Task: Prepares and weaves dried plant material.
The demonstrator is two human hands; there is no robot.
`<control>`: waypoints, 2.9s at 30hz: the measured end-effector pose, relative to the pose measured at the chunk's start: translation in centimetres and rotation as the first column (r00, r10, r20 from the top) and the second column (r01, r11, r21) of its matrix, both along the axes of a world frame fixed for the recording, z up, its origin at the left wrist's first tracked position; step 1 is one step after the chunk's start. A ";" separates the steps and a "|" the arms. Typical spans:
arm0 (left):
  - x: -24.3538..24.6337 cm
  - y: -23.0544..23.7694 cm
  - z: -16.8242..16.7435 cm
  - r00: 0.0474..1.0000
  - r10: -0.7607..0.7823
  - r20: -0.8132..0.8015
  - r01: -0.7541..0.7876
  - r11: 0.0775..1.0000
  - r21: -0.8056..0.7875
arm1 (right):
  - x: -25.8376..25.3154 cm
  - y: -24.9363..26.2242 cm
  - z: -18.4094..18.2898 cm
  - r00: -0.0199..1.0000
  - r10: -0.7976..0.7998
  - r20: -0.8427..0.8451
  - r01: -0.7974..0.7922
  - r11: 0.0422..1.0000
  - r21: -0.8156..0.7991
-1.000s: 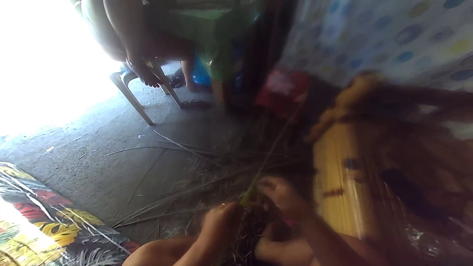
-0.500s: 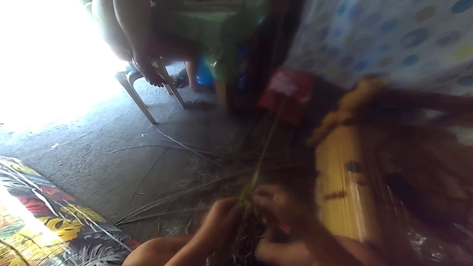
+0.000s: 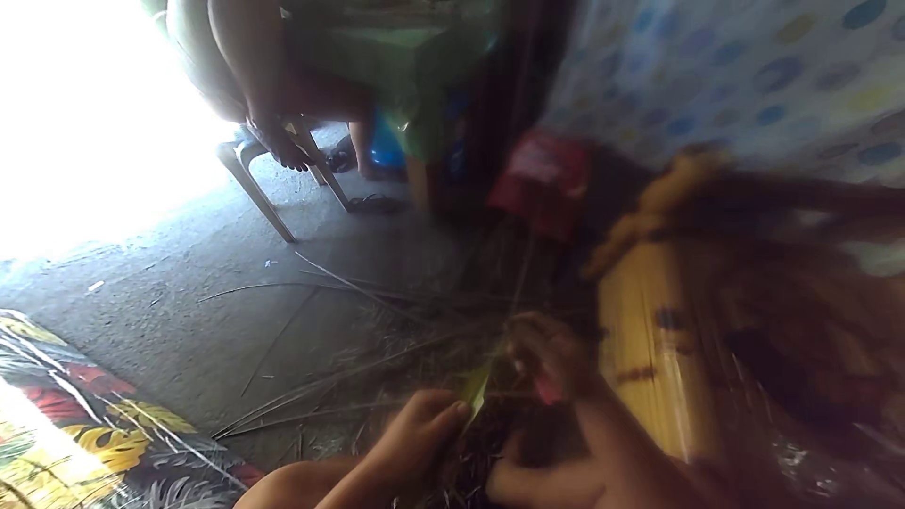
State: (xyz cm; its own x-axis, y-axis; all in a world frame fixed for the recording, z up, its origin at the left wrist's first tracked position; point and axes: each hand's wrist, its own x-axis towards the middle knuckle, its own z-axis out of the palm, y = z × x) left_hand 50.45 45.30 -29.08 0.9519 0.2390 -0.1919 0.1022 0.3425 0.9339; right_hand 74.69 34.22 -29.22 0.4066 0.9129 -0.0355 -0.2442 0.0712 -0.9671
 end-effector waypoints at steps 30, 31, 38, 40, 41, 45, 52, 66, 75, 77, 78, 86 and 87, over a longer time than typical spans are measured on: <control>0.1 -1.4 -1.7 0.966 0.199 -0.163 -0.014 0.673 0.740 | 0.1 -0.5 1.2 0.997 -0.072 0.037 0.079 0.970 -0.229; 0.1 -1.4 -1.7 0.960 0.221 -0.173 -0.006 0.634 0.773 | -0.7 -0.7 1.4 0.998 0.027 0.065 -0.009 0.964 -0.267; 0.1 -1.9 -2.0 0.949 0.267 -0.168 0.011 0.503 0.864 | -5.4 -1.0 0.4 0.937 0.341 -0.080 -0.345 0.863 -0.369; 0.1 -1.8 -2.0 0.950 0.263 -0.171 0.008 0.525 0.851 | -4.7 -0.9 0.5 0.968 0.250 -0.041 -0.246 0.890 -0.383; 0.2 -1.7 -2.0 0.951 0.263 -0.160 -0.003 0.529 0.848 | -4.1 -0.9 0.6 0.979 0.203 -0.006 -0.190 0.903 -0.385; 0.2 -1.6 -1.9 0.957 0.253 -0.140 -0.017 0.530 0.848 | -1.8 -0.5 1.0 0.997 0.053 0.049 -0.032 0.932 -0.362; 0.3 -1.4 -1.4 0.962 0.230 -0.148 -0.025 0.612 0.791 | -0.7 -0.7 1.6 0.998 0.061 0.017 -0.053 0.955 -0.292; 0.2 -1.6 -2.0 0.955 0.272 -0.119 -0.044 0.527 0.849 | -2.8 -0.7 1.0 0.985 0.166 -0.039 -0.168 0.905 -0.390; 0.3 -1.2 -1.1 0.979 0.131 -0.157 -0.008 0.791 0.612 | -0.2 0.2 0.7 0.990 -0.040 -0.139 0.011 0.979 -0.204; 0.4 -0.7 -0.7 0.984 0.019 -0.177 0.053 0.919 0.391 | -0.1 0.4 0.4 0.985 -0.070 -0.160 0.045 0.986 -0.158; 0.3 -0.5 -0.5 0.985 -0.023 -0.173 0.072 0.956 0.283 | 0.0 0.5 0.3 0.982 -0.104 -0.159 0.081 0.986 -0.144; 0.2 -0.2 0.1 0.977 0.116 -0.181 -0.118 0.993 -0.002 | -1.5 -1.1 1.3 0.947 0.320 -0.023 -0.319 0.932 -0.174; 0.2 -0.2 0.2 0.978 0.107 -0.177 -0.117 0.992 -0.048 | -2.1 -1.1 1.1 0.920 0.391 -0.034 -0.391 0.906 -0.163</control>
State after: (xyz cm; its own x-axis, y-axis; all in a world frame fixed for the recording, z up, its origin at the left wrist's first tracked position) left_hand 50.65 45.10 -28.84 0.8706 0.3259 -0.3687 0.2191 0.4141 0.8835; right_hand 72.62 33.12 -28.16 0.0179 0.9801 -0.1976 -0.2205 -0.1889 -0.9569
